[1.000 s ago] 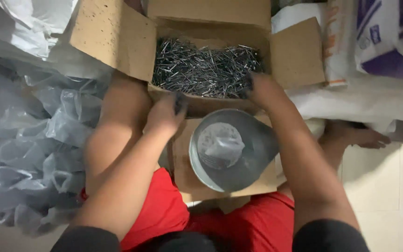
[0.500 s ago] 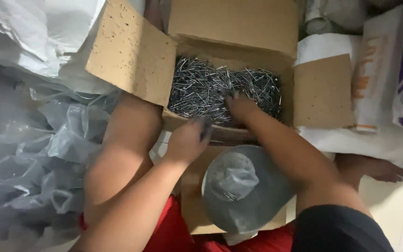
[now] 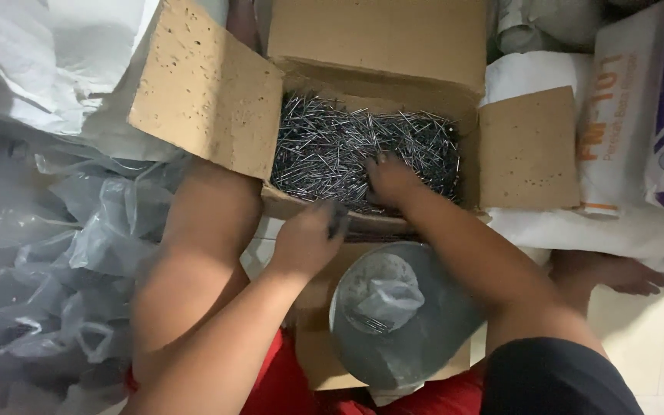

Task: Packaging nails from a large box into small plastic bags using a metal funnel.

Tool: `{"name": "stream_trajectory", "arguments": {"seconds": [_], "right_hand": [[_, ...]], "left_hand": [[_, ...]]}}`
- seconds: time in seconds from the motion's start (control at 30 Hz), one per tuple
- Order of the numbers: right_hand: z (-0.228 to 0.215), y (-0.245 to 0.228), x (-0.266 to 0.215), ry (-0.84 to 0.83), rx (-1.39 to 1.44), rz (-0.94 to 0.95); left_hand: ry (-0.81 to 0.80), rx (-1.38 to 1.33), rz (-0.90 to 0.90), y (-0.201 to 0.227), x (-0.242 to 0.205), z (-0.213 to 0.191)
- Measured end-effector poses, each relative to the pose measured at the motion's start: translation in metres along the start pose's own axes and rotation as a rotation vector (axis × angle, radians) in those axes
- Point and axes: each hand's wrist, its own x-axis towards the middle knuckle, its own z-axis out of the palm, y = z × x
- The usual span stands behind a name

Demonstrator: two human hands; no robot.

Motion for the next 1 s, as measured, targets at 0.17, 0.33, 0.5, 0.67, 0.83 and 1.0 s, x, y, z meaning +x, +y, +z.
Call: {"name": "stream_trajectory", "arguments": {"seconds": [0.17,0.33,0.5,0.67,0.83,1.0], "right_hand": [[0.035,0.045,0.028,-0.032,-0.312,-0.254],[0.004,0.023,0.001,-0.036,-0.298,-0.281],[0.011,0.032,0.005,-0.003,-0.249,-0.266],[-0.004,0.028,-0.009,0.017,-0.198,-0.325],[0.027,0.066,0.021,0.067,-0.130,-0.311],[0.037,0.097,0.041,0.196,-0.005,-0.303]], "left_hand": [[0.012,0.015,0.019,-0.001,0.000,0.002],[0.041,-0.023,-0.002,-0.002,0.002,0.005],[0.074,-0.034,-0.020,0.003,0.001,-0.001],[0.119,-0.011,0.030,-0.009,0.005,0.007],[0.109,-0.050,-0.005,-0.003,0.007,0.000],[0.074,-0.142,-0.028,-0.012,0.013,0.005]]}}
